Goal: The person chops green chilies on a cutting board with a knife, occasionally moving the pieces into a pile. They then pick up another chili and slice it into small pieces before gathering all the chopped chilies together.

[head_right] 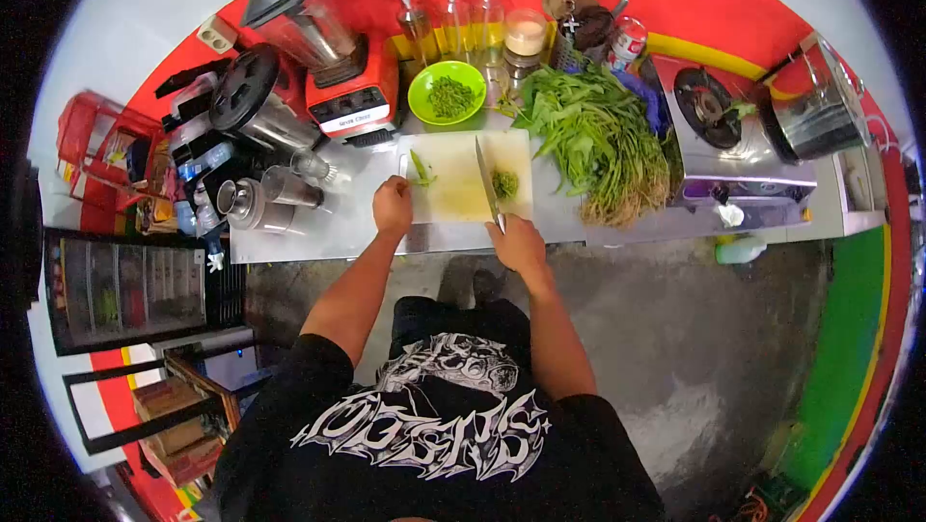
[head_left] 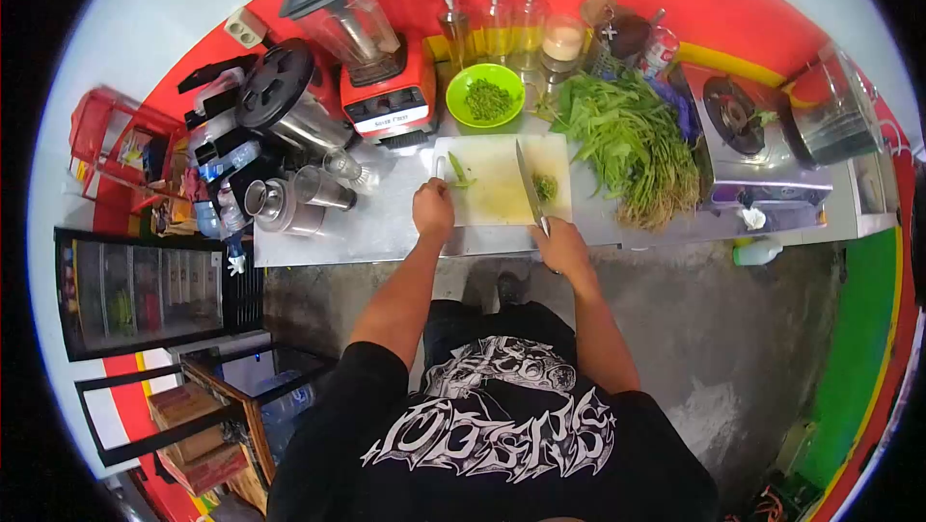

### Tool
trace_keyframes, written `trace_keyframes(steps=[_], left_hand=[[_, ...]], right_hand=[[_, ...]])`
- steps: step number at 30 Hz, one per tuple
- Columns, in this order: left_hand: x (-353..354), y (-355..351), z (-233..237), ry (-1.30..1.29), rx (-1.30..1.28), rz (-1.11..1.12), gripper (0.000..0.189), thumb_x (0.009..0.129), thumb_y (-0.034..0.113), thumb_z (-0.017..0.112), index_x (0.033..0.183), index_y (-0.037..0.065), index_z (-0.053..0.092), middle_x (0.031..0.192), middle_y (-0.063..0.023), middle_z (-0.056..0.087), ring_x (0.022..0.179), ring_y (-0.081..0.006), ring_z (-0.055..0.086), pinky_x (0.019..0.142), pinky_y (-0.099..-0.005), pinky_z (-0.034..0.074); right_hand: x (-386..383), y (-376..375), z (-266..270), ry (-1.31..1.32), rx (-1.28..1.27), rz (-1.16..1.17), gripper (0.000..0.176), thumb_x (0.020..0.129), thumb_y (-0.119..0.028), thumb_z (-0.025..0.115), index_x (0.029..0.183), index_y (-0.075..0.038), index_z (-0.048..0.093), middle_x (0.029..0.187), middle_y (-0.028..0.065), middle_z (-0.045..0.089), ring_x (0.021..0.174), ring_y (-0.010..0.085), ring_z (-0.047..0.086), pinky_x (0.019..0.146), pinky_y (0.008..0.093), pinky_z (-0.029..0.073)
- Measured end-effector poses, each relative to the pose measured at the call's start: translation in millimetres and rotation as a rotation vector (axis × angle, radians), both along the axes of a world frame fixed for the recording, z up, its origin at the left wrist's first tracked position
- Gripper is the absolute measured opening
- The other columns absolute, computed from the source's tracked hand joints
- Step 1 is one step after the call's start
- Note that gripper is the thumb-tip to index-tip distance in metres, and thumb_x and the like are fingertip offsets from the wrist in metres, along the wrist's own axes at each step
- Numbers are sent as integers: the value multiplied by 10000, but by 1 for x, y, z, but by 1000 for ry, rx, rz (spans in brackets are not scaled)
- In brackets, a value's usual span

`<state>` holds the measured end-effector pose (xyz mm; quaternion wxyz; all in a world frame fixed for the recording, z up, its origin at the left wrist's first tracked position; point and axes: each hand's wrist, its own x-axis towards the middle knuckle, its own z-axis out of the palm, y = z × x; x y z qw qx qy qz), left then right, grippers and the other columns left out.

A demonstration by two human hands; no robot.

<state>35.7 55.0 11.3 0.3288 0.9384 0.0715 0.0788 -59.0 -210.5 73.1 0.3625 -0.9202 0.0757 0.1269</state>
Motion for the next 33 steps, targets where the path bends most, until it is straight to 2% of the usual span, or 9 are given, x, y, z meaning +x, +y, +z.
trace_keyframes(steps=[2, 5, 8, 11, 17, 20, 23, 28, 33], left_hand=[[-5, 2, 5, -44, -74, 8, 122, 862, 70, 640, 954, 12, 694, 911, -172, 724, 848, -361, 692, 775, -451, 539], [-11, 4, 11, -146, -292, 76, 128, 896, 26, 630, 997, -3, 702, 888, -145, 725, 797, -234, 694, 742, -344, 538], [-14, 6, 12, -195, -545, 84, 120, 941, 58, 634, 1013, -5, 705, 923, -95, 713, 818, -162, 663, 754, -308, 524], [-20, 2, 23, -186, -595, 66, 144, 970, 28, 596, 1039, -29, 708, 904, -38, 697, 818, -91, 617, 777, -249, 490], [-17, 1, 31, -220, -793, 9, 68, 936, -51, 622, 973, 3, 602, 918, -27, 643, 857, -99, 626, 807, -252, 492], [-14, -4, 38, -284, -1022, -51, 136, 899, -82, 632, 979, 9, 572, 900, -28, 611, 963, -214, 696, 820, -302, 514], [-18, -11, 58, -141, -1092, 31, 203, 881, -90, 634, 1039, 11, 557, 905, -39, 613, 957, -223, 703, 836, -309, 521], [-17, -23, 44, -88, -927, -25, 265, 897, -50, 632, 1148, -20, 554, 967, -86, 678, 889, -169, 678, 814, -286, 532], [-23, -34, 31, 49, -849, -51, 214, 916, -14, 674, 1117, -11, 602, 902, -64, 709, 869, -124, 663, 801, -262, 527]], right_hand=[[-2, -4, -11, -4, 2, -12, 396, 945, -411, 627, 951, -18, 677, 909, 223, 701, 904, 444, 662, 786, 529, 516], [-5, -12, -25, -50, 26, -15, 400, 936, -412, 637, 965, -15, 675, 897, 222, 699, 887, 435, 664, 774, 519, 517], [-1, -17, -19, 179, 297, -45, 387, 908, -387, 665, 948, -2, 667, 893, 236, 680, 873, 428, 660, 761, 508, 498], [1, -16, -31, 46, 169, -27, 363, 896, -362, 681, 943, -2, 668, 898, 234, 678, 877, 426, 659, 761, 503, 497], [7, -6, -19, -63, 160, -113, 323, 862, -304, 700, 1021, -23, 690, 928, 223, 698, 895, 434, 662, 785, 487, 515], [6, -3, -19, -54, 165, -146, 327, 856, -280, 699, 1063, -28, 683, 928, 221, 703, 896, 433, 670, 783, 492, 516], [2, -3, -21, -100, 167, -154, 324, 856, -264, 705, 1066, -21, 660, 911, 223, 704, 884, 430, 676, 769, 502, 514], [-3, -6, -13, -82, 226, -153, 303, 875, -276, 728, 979, -10, 627, 876, 222, 694, 857, 434, 669, 745, 495, 506], [-5, -8, -18, -114, 233, -128, 309, 890, -283, 723, 990, -7, 626, 875, 228, 689, 849, 429, 666, 737, 485, 503]])
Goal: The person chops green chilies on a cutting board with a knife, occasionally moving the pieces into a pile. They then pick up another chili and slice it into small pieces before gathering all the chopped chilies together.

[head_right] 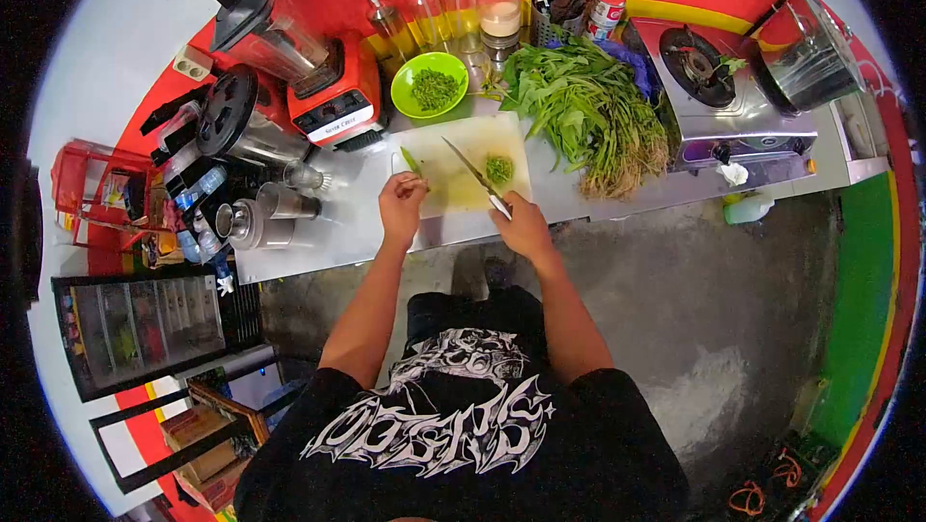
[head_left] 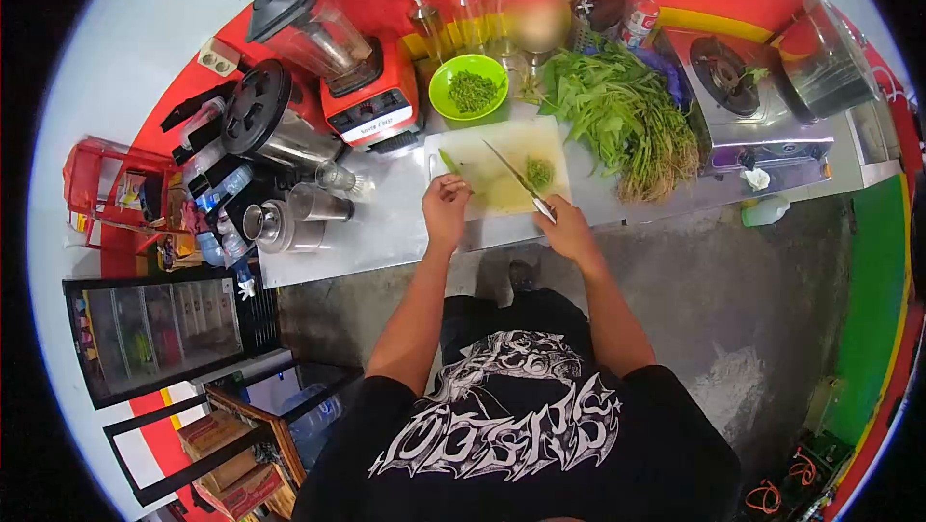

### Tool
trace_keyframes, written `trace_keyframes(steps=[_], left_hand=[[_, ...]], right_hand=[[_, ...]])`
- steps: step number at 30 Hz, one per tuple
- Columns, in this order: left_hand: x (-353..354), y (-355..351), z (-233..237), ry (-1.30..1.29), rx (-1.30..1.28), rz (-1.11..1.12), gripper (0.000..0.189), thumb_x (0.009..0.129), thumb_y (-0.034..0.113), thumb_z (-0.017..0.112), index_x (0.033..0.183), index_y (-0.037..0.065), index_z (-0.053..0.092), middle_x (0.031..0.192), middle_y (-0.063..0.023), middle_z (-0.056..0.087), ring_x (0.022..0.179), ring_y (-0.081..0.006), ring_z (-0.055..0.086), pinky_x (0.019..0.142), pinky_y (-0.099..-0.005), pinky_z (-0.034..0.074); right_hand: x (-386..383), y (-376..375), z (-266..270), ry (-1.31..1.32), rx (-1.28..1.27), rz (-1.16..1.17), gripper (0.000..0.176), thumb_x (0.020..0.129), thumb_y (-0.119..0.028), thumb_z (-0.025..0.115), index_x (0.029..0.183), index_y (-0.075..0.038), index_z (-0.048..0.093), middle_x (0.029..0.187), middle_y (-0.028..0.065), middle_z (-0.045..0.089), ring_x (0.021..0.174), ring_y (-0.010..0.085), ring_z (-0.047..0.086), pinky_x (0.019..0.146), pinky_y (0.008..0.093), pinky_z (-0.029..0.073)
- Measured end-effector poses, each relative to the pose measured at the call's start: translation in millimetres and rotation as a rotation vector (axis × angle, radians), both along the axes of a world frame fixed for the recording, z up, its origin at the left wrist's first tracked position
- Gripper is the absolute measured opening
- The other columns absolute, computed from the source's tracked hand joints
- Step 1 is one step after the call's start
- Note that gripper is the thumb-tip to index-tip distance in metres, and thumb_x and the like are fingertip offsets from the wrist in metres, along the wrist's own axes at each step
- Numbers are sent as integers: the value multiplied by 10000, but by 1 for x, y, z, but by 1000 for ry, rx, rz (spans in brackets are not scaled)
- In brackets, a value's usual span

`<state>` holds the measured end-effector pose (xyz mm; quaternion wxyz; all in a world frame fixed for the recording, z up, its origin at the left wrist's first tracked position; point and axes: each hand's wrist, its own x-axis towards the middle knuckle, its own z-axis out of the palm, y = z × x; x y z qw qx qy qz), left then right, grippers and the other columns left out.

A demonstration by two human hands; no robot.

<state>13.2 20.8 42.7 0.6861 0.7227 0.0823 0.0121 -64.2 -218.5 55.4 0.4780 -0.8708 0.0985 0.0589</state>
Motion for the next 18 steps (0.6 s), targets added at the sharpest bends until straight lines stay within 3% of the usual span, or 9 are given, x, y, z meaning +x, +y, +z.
trace_keyframes(steps=[3, 6, 8, 10, 11, 12, 14, 18], left_hand=[[-1, -1, -9, -58, 110, -163, 121, 918, -13, 675, 1036, -8, 650, 895, -43, 708, 854, -112, 663, 789, -262, 528], [-4, -6, -20, -32, 107, -189, 127, 911, -16, 665, 1038, -11, 656, 906, -47, 718, 854, -118, 666, 788, -269, 531], [-3, -11, -26, -24, 236, -177, 96, 907, -1, 659, 999, -11, 686, 920, -85, 734, 855, -138, 678, 791, -278, 531], [-3, -18, -18, -121, 471, -230, 79, 891, 10, 661, 950, -3, 712, 952, -147, 743, 846, -206, 704, 791, -300, 537], [-1, -21, -13, -135, 575, -292, 91, 849, 18, 686, 928, 10, 730, 956, -171, 731, 876, -300, 696, 821, -358, 536], [-2, -23, -14, -131, 574, -288, 91, 849, 18, 686, 928, 10, 730, 956, -171, 731, 876, -300, 696, 821, -358, 536], [-2, -28, -13, -380, 713, -387, 147, 780, 32, 706, 925, 17, 716, 932, -173, 707, 929, -370, 644, 874, -440, 502], [-11, -36, -11, -469, 786, -299, 230, 778, 51, 724, 1006, 67, 697, 1029, -124, 699, 1011, -355, 601, 914, -458, 460]], right_hand=[[-2, 1, 0, -26, 5, 53, 314, 898, -287, 713, 1007, -5, 630, 871, 239, 684, 840, 430, 663, 734, 485, 503], [-3, 4, -5, -17, -14, 73, 321, 906, -294, 704, 1019, -1, 636, 871, 248, 683, 836, 436, 661, 733, 490, 503], [-5, 8, -8, 26, -18, 69, 323, 910, -297, 700, 1022, 0, 639, 878, 252, 684, 842, 440, 661, 737, 494, 503], [-7, 11, -13, -17, -14, 39, 324, 915, -295, 692, 1022, 6, 637, 892, 260, 687, 850, 445, 663, 736, 501, 501], [-6, 12, -15, -7, -8, 48, 327, 921, -297, 684, 1036, 5, 636, 903, 260, 690, 868, 449, 666, 741, 503, 503], [-6, 13, -16, -4, -9, 52, 327, 921, -297, 684, 1036, 5, 636, 903, 260, 690, 868, 449, 666, 741, 503, 503], [-6, 16, -17, -48, -16, 36, 328, 925, -300, 677, 1042, 3, 636, 885, 254, 690, 846, 453, 664, 733, 505, 504], [-7, 18, -5, -8, -43, 30, 323, 928, -313, 672, 1023, -5, 649, 904, 253, 691, 861, 452, 663, 749, 531, 503]])
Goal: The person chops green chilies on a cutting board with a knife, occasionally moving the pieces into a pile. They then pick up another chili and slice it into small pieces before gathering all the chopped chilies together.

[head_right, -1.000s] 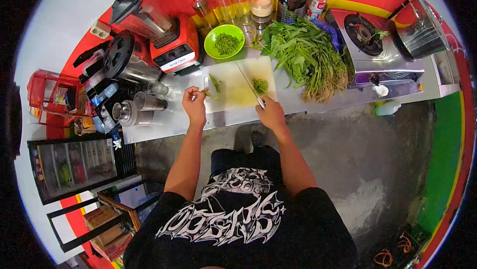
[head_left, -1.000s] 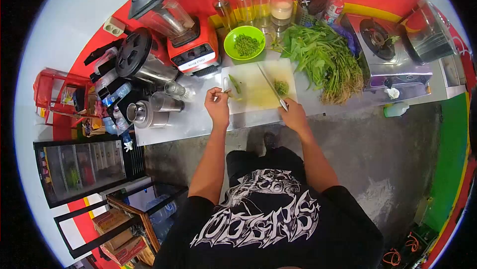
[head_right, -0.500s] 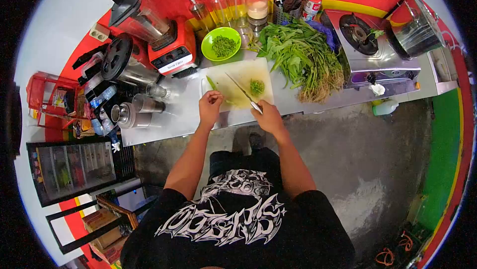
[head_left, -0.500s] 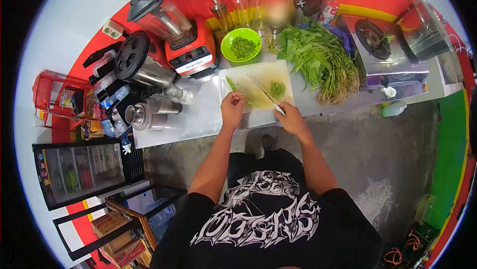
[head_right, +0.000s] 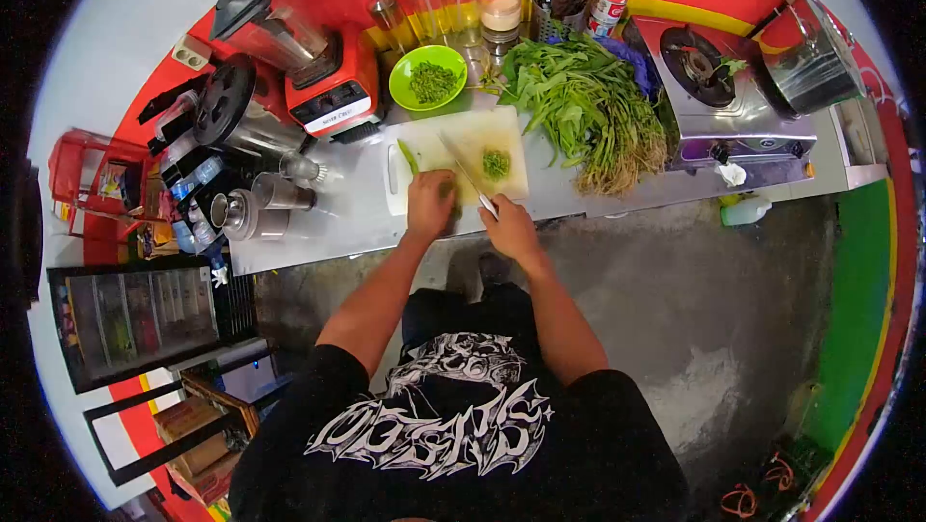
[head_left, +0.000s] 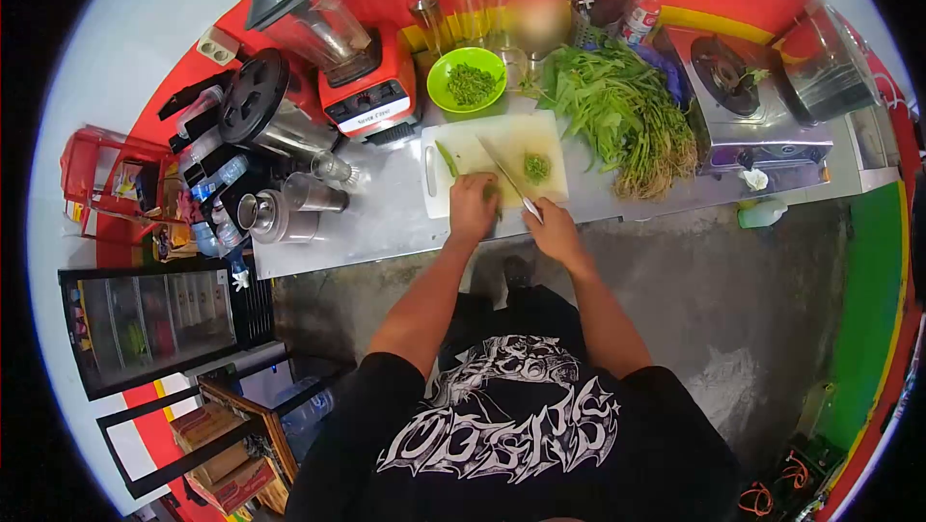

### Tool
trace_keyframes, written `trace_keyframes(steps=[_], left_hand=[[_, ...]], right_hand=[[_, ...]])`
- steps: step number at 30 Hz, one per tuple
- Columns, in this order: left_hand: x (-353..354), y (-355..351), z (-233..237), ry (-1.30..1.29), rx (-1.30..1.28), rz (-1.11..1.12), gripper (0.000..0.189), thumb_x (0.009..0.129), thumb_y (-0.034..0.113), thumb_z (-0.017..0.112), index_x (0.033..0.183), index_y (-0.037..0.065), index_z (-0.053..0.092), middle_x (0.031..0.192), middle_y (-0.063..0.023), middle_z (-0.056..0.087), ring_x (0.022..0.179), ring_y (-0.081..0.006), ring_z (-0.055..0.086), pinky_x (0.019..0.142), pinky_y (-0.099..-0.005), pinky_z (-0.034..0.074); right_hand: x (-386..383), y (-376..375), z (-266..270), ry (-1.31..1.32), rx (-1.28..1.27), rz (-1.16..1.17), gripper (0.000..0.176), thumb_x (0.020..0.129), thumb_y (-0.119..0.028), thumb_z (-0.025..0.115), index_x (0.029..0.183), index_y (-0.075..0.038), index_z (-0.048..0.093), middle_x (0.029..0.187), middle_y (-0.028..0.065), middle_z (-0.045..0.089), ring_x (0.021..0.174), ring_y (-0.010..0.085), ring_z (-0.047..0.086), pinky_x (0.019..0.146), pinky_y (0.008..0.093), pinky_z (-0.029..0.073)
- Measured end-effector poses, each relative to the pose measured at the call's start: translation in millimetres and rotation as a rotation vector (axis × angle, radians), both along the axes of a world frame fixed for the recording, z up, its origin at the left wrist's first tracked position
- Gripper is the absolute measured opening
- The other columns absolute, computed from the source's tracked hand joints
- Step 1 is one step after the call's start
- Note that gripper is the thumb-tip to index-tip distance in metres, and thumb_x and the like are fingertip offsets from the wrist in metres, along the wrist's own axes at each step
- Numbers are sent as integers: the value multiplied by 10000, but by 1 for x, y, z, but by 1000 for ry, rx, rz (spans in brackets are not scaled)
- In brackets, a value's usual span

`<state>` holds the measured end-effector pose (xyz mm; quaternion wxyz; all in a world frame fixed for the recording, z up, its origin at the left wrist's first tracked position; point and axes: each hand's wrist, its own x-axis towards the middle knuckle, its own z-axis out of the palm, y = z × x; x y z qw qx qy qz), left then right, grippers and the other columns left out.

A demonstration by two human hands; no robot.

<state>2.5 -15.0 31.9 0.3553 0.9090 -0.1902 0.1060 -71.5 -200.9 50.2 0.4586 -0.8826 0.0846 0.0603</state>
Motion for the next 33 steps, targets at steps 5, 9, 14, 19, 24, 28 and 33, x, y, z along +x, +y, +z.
trace_keyframes(steps=[5, 9, 14, 19, 24, 28, 33], left_hand=[[-22, 0, 5, 46, 101, 185, 266, 801, 149, 742, 1051, 75, 687, 1068, -127, 649, 1031, -354, 576, 896, -460, 460], [-20, 1, -8, 62, 87, 166, 254, 804, 132, 732, 1047, 71, 692, 1054, -135, 654, 1006, -362, 585, 883, -464, 473], [-13, -7, -4, 50, 82, 223, 217, 788, 76, 720, 1004, 56, 710, 980, -140, 679, 939, -364, 620, 857, -451, 509], [-7, -11, -1, 66, 136, 228, 152, 790, 97, 708, 935, 56, 734, 970, -153, 682, 947, -362, 628, 864, -455, 523], [-4, -11, -2, 171, 212, 207, 110, 802, 135, 714, 894, 75, 712, 936, -125, 666, 935, -346, 627, 856, -448, 526], [-7, -13, 4, 216, 195, 229, 171, 813, 126, 696, 970, 61, 715, 1021, -148, 672, 998, -368, 619, 878, -458, 528], [-9, -15, 14, 159, 34, 315, 254, 773, 64, 725, 1027, 67, 715, 1072, -150, 666, 1035, -376, 614, 917, -454, 519]], right_hand=[[-2, -1, 0, 16, 0, -1, 325, 935, -336, 661, 998, -18, 649, 882, 249, 691, 859, 461, 658, 750, 541, 500], [1, 3, -1, 3, -58, 14, 326, 945, -346, 643, 975, -22, 645, 851, 260, 684, 861, 470, 657, 751, 550, 500], [1, 13, 0, -12, -185, 39, 337, 965, -358, 600, 1013, -26, 638, 855, 260, 693, 851, 477, 666, 758, 568, 516], [8, 19, 6, -9, -294, 45, 325, 968, -346, 576, 1064, -40, 632, 845, 260, 698, 807, 476, 680, 739, 574, 532], [13, 30, 16, 6, -339, 57, 333, 966, -338, 573, 1068, -26, 625, 845, 268, 700, 816, 460, 695, 742, 571, 539], [13, 34, 17, 69, -336, 60, 349, 972, -311, 555, 1120, -1, 609, 884, 288, 696, 857, 488, 681, 792, 580, 527], [14, 34, 14, 128, -358, 88, 340, 986, -302, 533, 1153, -9, 579, 941, 287, 710, 894, 479, 695, 829, 579, 529]])
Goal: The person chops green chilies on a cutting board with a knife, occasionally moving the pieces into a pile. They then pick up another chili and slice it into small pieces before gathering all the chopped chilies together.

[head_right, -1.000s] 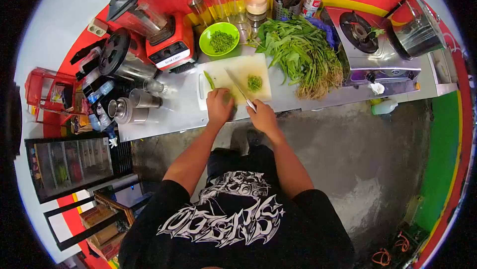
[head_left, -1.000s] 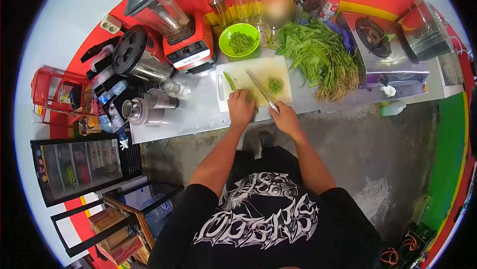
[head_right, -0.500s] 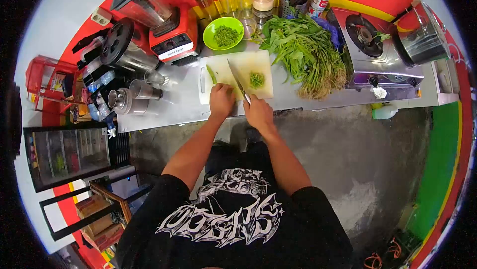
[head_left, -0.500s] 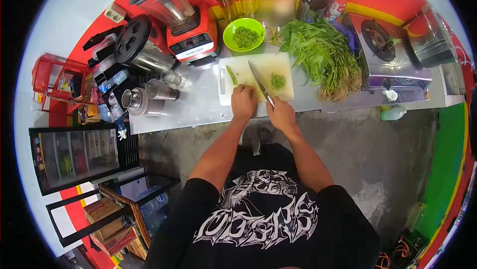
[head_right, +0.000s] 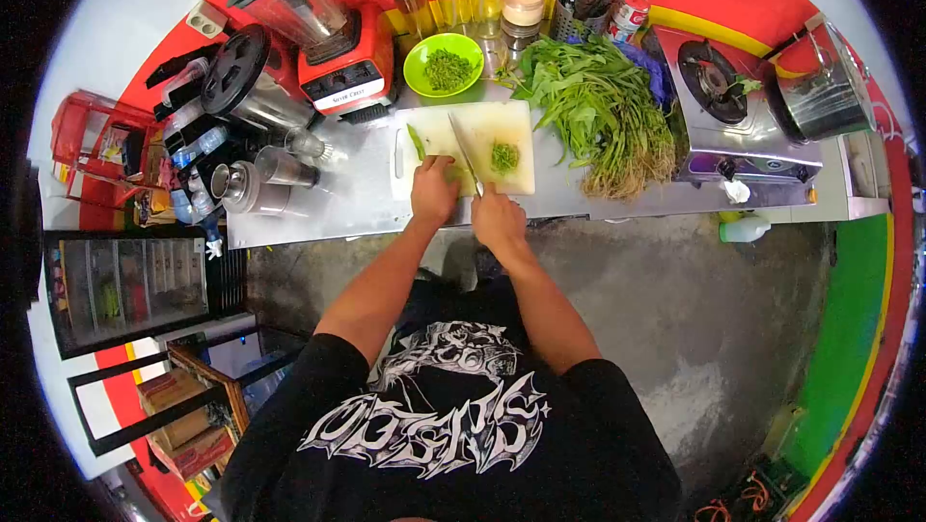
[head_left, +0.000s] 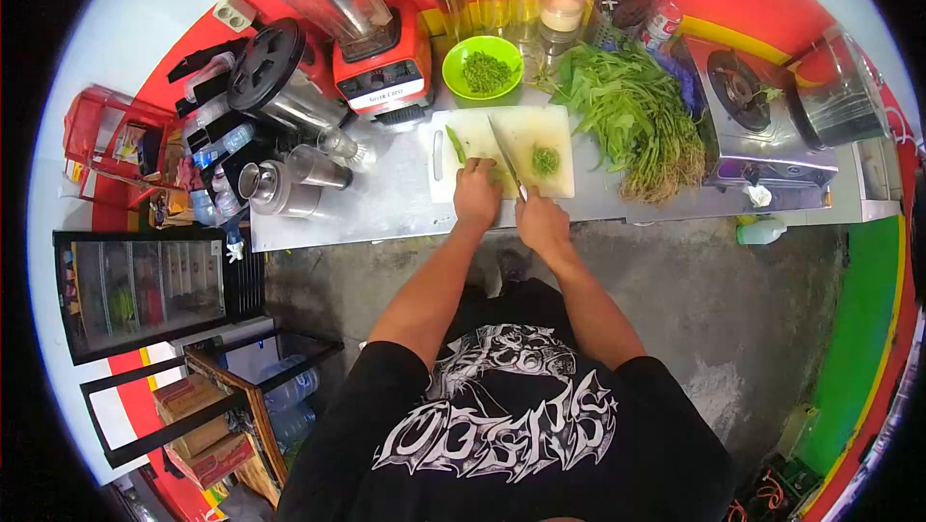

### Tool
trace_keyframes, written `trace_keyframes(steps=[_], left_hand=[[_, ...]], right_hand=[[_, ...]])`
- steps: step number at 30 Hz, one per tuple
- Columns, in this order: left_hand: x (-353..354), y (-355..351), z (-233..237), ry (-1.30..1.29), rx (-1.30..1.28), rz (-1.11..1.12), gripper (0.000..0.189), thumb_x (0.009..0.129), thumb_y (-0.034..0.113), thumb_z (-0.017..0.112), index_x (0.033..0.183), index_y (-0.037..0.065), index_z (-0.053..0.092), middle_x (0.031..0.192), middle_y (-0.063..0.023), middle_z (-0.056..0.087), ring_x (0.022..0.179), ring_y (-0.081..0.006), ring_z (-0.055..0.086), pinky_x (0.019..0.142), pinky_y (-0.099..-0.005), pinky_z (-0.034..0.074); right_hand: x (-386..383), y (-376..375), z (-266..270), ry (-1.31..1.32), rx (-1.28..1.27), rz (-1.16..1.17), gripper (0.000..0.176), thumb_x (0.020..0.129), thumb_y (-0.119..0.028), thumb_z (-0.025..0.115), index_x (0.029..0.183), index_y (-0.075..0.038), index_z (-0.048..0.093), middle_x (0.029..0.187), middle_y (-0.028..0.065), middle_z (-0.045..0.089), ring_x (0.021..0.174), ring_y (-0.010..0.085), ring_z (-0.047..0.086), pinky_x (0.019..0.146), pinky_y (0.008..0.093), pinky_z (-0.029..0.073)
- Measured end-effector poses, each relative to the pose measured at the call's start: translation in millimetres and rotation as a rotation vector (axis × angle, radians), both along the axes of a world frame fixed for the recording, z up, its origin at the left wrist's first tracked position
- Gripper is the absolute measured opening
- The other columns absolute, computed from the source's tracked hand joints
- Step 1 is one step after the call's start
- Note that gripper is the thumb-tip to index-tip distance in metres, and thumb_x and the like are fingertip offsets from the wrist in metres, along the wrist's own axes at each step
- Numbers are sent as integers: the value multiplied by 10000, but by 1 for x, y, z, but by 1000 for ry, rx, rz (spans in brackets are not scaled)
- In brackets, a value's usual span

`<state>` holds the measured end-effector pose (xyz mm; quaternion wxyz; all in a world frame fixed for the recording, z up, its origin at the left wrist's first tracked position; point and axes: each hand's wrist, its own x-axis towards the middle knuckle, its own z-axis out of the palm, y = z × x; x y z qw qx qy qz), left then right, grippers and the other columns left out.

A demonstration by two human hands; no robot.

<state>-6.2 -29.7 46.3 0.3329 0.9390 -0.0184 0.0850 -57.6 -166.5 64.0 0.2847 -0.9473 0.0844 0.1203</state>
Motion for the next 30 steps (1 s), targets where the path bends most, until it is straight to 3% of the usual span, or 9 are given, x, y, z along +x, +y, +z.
trace_keyframes(steps=[5, 10, 17, 20, 27, 30], left_hand=[[1, 7, -6, 65, 17, -82, 255, 745, 35, 742, 999, 51, 731, 1080, -156, 670, 1018, -380, 622, 903, -444, 522], [3, 6, -17, -20, -5, -98, 157, 759, 56, 737, 912, 27, 740, 934, -182, 692, 897, -392, 652, 840, -462, 525], [1, 2, -14, 113, 25, -61, 86, 810, 82, 693, 889, 54, 713, 930, -161, 679, 921, -380, 652, 810, -484, 535], [2, 0, -9, 114, 69, -72, 95, 819, 80, 671, 902, 73, 717, 933, -153, 676, 914, -380, 652, 800, -485, 537], [3, 6, -13, 116, 80, -130, 144, 842, 66, 594, 925, 82, 711, 996, -133, 680, 944, -360, 651, 824, -470, 556], [6, 5, -13, 169, 98, -106, 140, 861, 88, 594, 934, 96, 713, 992, -127, 683, 949, -359, 650, 808, -475, 557]], right_hand=[[-2, 7, 1, 21, -19, 15, 354, 1000, -292, 507, 1141, 27, 569, 950, 287, 712, 901, 474, 698, 830, 568, 534], [-1, 15, -14, 3, -103, 73, 310, 999, -233, 490, 1125, 44, 550, 961, 282, 711, 896, 461, 702, 823, 567, 529], [2, 17, 2, 99, -143, 80, 333, 1002, -256, 473, 1147, 37, 537, 985, 281, 715, 930, 443, 707, 849, 548, 528], [2, 16, -8, 113, -138, 104, 328, 989, -222, 472, 1173, 45, 527, 1004, 287, 713, 951, 449, 705, 857, 551, 525], [1, 17, 25, 159, -135, 137, 370, 976, -199, 462, 1228, 68, 510, 1052, 306, 700, 985, 459, 694, 873, 543, 521], [0, 19, 9, 160, -97, 99, 373, 968, -176, 462, 1229, 87, 513, 1041, 299, 705, 987, 455, 695, 880, 537, 524]])
